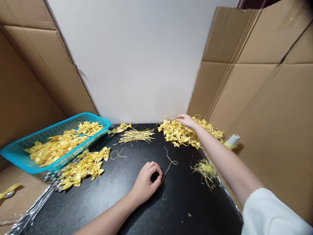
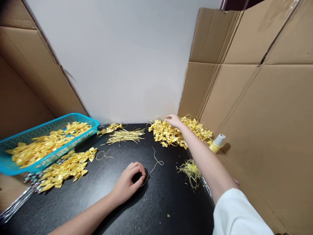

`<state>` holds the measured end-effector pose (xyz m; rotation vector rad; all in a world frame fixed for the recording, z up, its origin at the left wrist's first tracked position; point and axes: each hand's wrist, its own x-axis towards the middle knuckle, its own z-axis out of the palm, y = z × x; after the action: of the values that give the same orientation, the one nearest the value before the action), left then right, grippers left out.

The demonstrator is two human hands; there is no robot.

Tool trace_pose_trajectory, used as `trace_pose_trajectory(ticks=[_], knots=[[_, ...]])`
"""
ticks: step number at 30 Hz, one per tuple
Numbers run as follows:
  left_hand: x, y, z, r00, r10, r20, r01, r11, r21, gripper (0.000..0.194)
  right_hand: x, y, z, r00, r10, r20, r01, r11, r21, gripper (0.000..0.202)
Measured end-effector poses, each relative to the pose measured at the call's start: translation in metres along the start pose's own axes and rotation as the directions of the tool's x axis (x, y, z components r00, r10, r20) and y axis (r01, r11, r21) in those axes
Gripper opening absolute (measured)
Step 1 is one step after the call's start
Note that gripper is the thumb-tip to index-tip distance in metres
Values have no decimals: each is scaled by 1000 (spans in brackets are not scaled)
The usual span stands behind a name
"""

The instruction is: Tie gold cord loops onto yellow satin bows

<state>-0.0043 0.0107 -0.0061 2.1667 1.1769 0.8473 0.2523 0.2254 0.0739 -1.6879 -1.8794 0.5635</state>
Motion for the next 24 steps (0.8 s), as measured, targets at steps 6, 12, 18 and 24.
trace_pose_trajectory(ticks=[6, 12, 18, 24], knots=[[2, -1, 1, 1000, 8, 3, -8, 1000, 0, 12, -5, 10, -16, 970, 82, -230, -103, 991, -81, 34], [-1, -8, 4, 999, 39, 11, -40, 998, 54, 10, -42, -16, 21, 983, -12, -181, -19, 986, -166, 32], [-3, -12, 8, 999, 40, 18, -43, 979, 199, 30, -136, -54, 70, 921, -359, 149, 376, 920, -113, 37], [-1, -16, 11, 999, 2, -35, 8, 961, 277, 16, -199, -37, 83, 856, -477, 200, 498, 865, -65, 17]])
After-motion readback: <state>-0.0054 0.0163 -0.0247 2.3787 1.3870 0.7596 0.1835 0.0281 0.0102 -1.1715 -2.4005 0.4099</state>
